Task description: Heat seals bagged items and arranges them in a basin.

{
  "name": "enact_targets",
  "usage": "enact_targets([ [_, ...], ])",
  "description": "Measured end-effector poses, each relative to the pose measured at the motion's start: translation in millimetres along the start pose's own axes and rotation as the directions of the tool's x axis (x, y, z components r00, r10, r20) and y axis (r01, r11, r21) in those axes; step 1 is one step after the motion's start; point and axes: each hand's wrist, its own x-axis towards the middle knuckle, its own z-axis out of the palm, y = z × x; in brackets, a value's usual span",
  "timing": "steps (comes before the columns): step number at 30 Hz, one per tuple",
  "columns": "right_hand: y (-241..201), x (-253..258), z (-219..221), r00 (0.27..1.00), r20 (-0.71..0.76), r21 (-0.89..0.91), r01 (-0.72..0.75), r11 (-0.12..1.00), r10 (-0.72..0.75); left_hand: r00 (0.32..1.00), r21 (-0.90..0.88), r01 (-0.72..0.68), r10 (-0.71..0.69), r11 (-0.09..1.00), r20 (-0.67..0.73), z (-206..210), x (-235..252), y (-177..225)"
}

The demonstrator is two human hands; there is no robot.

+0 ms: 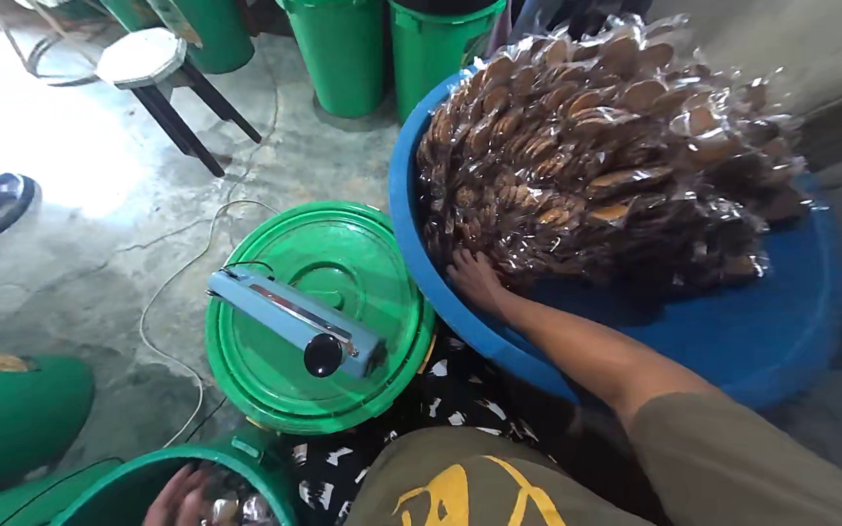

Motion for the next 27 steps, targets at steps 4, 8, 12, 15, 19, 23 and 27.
enact_targets([
  [4, 6, -10, 3, 0.998, 0.055, -0.029, 0.041, 0.999, -0.039, 0.910, 0.014, -0.270, 0.251, 0.963, 0.329, 64, 8, 57],
  [8, 20, -27, -4, 0.998, 0.070, 0.040, 0.004, 0.999, -0.007, 0.642, -0.060, -0.571, 0.491, 0.818, 0.589, 119, 6, 105],
  [12, 30, -50, -35, 0.985, -0.043, 0.419, -0.132, 0.899, 0.164, 0.414, -0.252, -0.628, 0.590, 0.736, 0.693, 141, -1, 139],
  [15, 23, -76, -58, 0.883, -0.296, 0.765, -0.010, 0.644, 0.364, 0.356, -0.402, -0.491, 0.599, 0.773, 0.717, 151, -1, 148],
  [19, -36, -119, -86, 0.591, -0.706, 0.700, 0.503, 0.507, 0.390, 0.412, -0.514, -0.063, 0.491, 0.855, 0.767, 164, -11, 164],
  [23, -109, -136, -65, 0.644, -0.755, 0.643, 0.687, 0.338, 0.127, 0.670, -0.638, 0.257, 0.342, 0.726, 0.659, 180, -20, 165],
  [27, -135, -143, -63, 0.929, -0.368, 0.927, 0.370, 0.057, -0.037, 0.829, -0.603, 0.118, 0.256, 0.789, 0.497, 178, -8, 125],
])
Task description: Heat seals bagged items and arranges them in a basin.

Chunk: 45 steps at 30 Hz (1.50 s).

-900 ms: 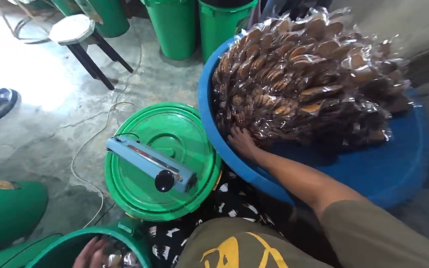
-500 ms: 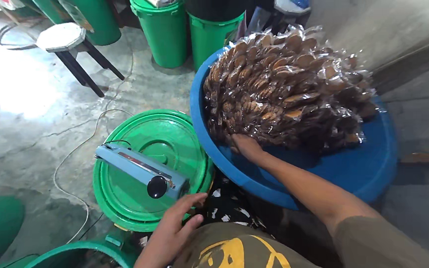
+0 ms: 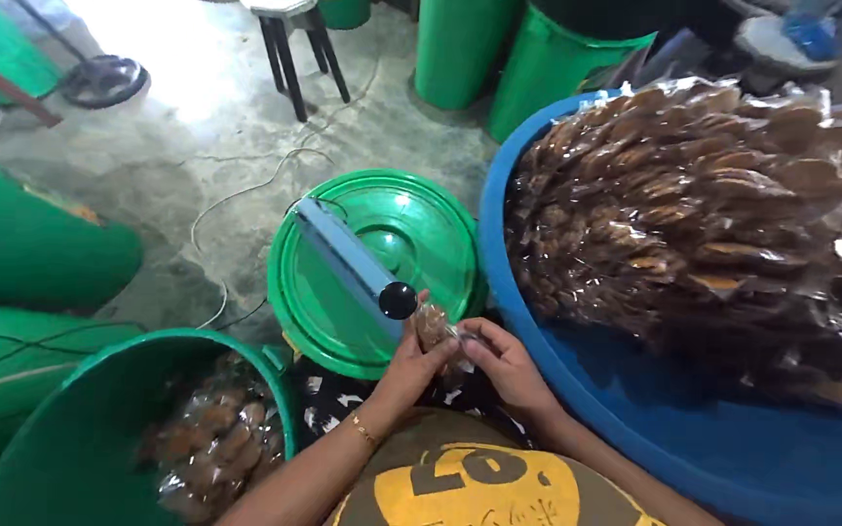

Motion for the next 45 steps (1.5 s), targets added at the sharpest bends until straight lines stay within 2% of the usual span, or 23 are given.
enact_targets([
  [3, 5, 8, 9, 0.948, 0.108, 0.129, -0.312, 0.941, 0.299, 0.996, 0.095, -0.023, 0.014, 0.995, 0.092, -22, -10, -14],
  [6, 9, 18, 19, 0.873, 0.199, 0.290, -0.486, 0.824, 0.445, 0.988, -0.104, 0.052, -0.036, 0.993, 0.151, -42, -12, -16],
  [8, 9, 27, 30, 0.859, 0.173, 0.264, -0.511, 0.818, 0.481, 0.992, -0.234, 0.100, -0.078, 0.967, 0.100, -49, -13, -17],
  [9, 11, 31, 36, 0.876, 0.138, 0.169, -0.480, 0.861, 0.461, 0.995, -0.265, 0.094, -0.083, 0.960, 0.052, -50, -14, -18],
  [11, 18, 48, 42, 0.948, 0.067, -0.151, -0.299, 0.942, 0.312, 0.994, -0.230, 0.035, -0.057, 0.973, -0.094, -50, -14, -20],
  [14, 20, 85, 54, 0.997, 0.062, -0.435, -0.021, 0.900, 0.054, 0.933, 0.104, -0.086, 0.117, 0.991, -0.340, -62, -1, -26],
  [16, 21, 110, 65, 0.990, 0.138, -0.559, 0.095, 0.824, -0.021, 0.881, 0.215, -0.097, 0.184, 0.972, -0.436, -73, 11, -29],
  [19, 11, 145, 78, 0.960, 0.193, -0.828, 0.047, 0.559, 0.204, 0.841, 0.097, -0.047, 0.091, 0.994, -0.534, -83, 25, -29],
  [20, 5, 155, 79, 0.956, 0.173, -0.850, 0.023, 0.526, 0.238, 0.829, 0.038, -0.057, 0.069, 0.998, -0.555, -85, 29, -25],
  [21, -3, 165, 78, 0.956, 0.149, -0.845, -0.010, 0.534, 0.253, 0.818, -0.016, -0.075, 0.053, 0.997, -0.573, -87, 31, -20],
  [23, -23, 174, 65, 0.961, 0.177, -0.723, -0.020, 0.690, 0.213, 0.802, -0.080, -0.121, 0.050, 0.989, -0.596, -91, 34, -7],
  [24, -35, 171, 58, 0.950, 0.260, -0.655, 0.044, 0.755, 0.170, 0.795, -0.085, -0.146, 0.066, 0.986, -0.603, -95, 37, -2],
  [25, -51, 164, 53, 0.912, 0.371, -0.639, 0.114, 0.761, 0.174, 0.789, -0.068, -0.164, 0.090, 0.984, -0.608, -100, 40, 2],
  [26, -67, 153, 55, 0.855, 0.465, -0.687, 0.185, 0.702, 0.231, 0.784, -0.028, -0.170, 0.118, 0.985, -0.609, -105, 44, 4],
  [28, -76, 130, 70, 0.781, 0.499, -0.820, 0.285, 0.496, 0.376, 0.782, 0.086, -0.143, 0.166, 0.986, -0.600, -115, 49, 4],
  [30, -59, 115, 83, 0.800, 0.419, -0.887, 0.260, 0.382, 0.428, 0.786, 0.140, -0.095, 0.160, 0.986, -0.597, -120, 51, 4],
  [31, -42, 108, 86, 0.861, 0.388, -0.888, 0.253, 0.384, 0.330, 0.786, 0.104, -0.089, 0.134, 0.991, -0.603, -120, 50, 4],
  [32, -22, 100, 87, 0.920, 0.370, -0.867, 0.293, 0.403, 0.128, 0.787, 0.032, -0.099, 0.098, 0.995, -0.610, -118, 46, 6],
  [34, 9, 95, 88, 0.909, 0.335, -0.801, 0.414, 0.432, -0.250, 0.778, -0.096, -0.121, 0.034, 0.988, -0.627, -121, 40, 4],
  [35, 15, 95, 88, 0.890, 0.327, -0.780, 0.443, 0.442, -0.317, 0.774, -0.115, -0.104, 0.008, 0.988, -0.633, -126, 38, -2],
  [38, 20, 94, 84, 0.887, 0.313, -0.757, 0.449, 0.476, -0.339, 0.772, -0.083, -0.027, -0.032, 0.996, -0.634, -144, 45, -20],
  [43, 20, 96, 76, 0.883, 0.301, -0.728, 0.457, 0.511, -0.360, 0.829, -0.309, -0.183, -0.022, 0.933, -0.559, -148, 56, -3],
  [45, 16, 96, 74, 0.891, 0.316, -0.710, 0.451, 0.541, -0.327, 0.879, -0.370, -0.210, 0.009, 0.905, -0.476, -143, 57, 12],
])
